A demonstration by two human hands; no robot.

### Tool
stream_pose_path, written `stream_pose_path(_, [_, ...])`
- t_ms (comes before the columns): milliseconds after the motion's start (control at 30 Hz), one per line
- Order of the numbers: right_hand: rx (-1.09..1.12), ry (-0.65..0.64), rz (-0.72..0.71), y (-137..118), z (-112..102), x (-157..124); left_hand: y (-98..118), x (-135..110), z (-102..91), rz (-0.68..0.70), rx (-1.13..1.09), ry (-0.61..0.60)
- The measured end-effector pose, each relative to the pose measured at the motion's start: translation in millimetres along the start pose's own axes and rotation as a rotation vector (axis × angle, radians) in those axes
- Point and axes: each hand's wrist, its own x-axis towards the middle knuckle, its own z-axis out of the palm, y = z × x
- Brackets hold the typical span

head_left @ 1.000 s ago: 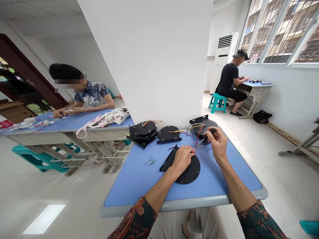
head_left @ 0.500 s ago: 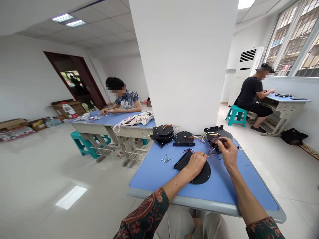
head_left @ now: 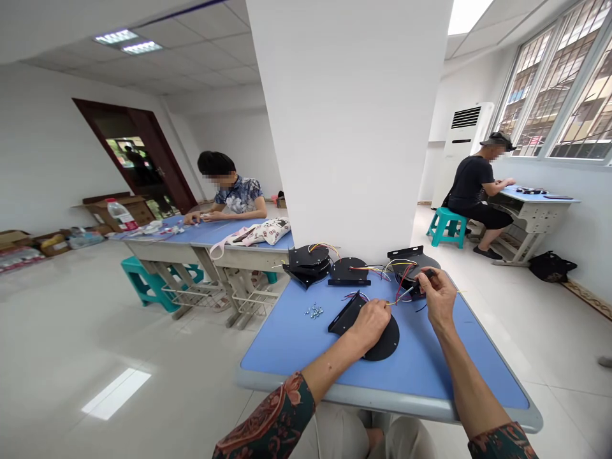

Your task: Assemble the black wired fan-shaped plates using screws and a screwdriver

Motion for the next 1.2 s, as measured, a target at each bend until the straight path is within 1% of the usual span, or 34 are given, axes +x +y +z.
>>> stream_pose_path(167, [-0.004, -0.013, -0.005, -1, 0, -2, 3, 2, 12.0, 0.018, 0.122, 0.012])
stream_pose_path(267, [-0.018, -0.007, -0.019, -3, 0, -2, 8, 6, 16.5, 0.023, 0.155, 0.009])
stream_pose_path(333, [-0.036, -0.006, -0.025, -4, 0, -2, 10, 6, 13.3, 0.033, 0.142, 0.016])
stream_pose_path(433, [-0.040, -0.005, -0.024, -3, -1, -1, 7, 1, -2.2, 0.041, 0.093, 0.037])
stream_pose_path(500, [-0.042, -0.007, -0.017, -1, -1, 0, -5, -7, -16.0, -0.008, 0.052, 0.079])
stream_pose_path(533, [-0.048, -0.008, -0.014, 0, -1, 0, -15, -12, -22.4, -0.055, 0.030, 0.106])
stream_pose_path(633, [-0.063, -0.013, -0.004, 2, -1, -1, -58, -34, -33.7, -0.271, -0.028, 0.180])
stream_pose_path(700, [-0.050, -0.025, 0.003, 2, 0, -1, -91, -51, -33.3, -0.419, -0.061, 0.176])
stream_pose_path(733, [-0.039, -0.034, 0.006, 2, 1, -1, -105, -60, -31.1, -0.471, -0.078, 0.168])
stream_pose_path(800, [-0.011, -0.057, 0.016, 2, 0, 0, -128, -76, -24.0, -0.520, -0.115, 0.134])
stream_pose_path(833, [0.005, -0.069, 0.024, 3, 0, 0, -136, -83, -19.7, -0.523, -0.140, 0.133])
stream_pose_path(900, [0.040, -0.093, 0.056, 3, -1, 1, -143, -93, -11.0, -0.513, -0.179, 0.144])
stream_pose_path(1033, [0.118, -0.171, 0.199, 3, -1, 2, -141, -102, 2.6, -0.490, -0.190, 0.167])
stream_pose_path(1100, [0.143, -0.220, 0.263, 1, 1, 2, -138, -104, 5.9, -0.478, -0.193, 0.194])
stream_pose_path(1200, [0.152, -0.296, 0.334, -7, 5, 1, -134, -107, 5.6, -0.447, -0.232, 0.287])
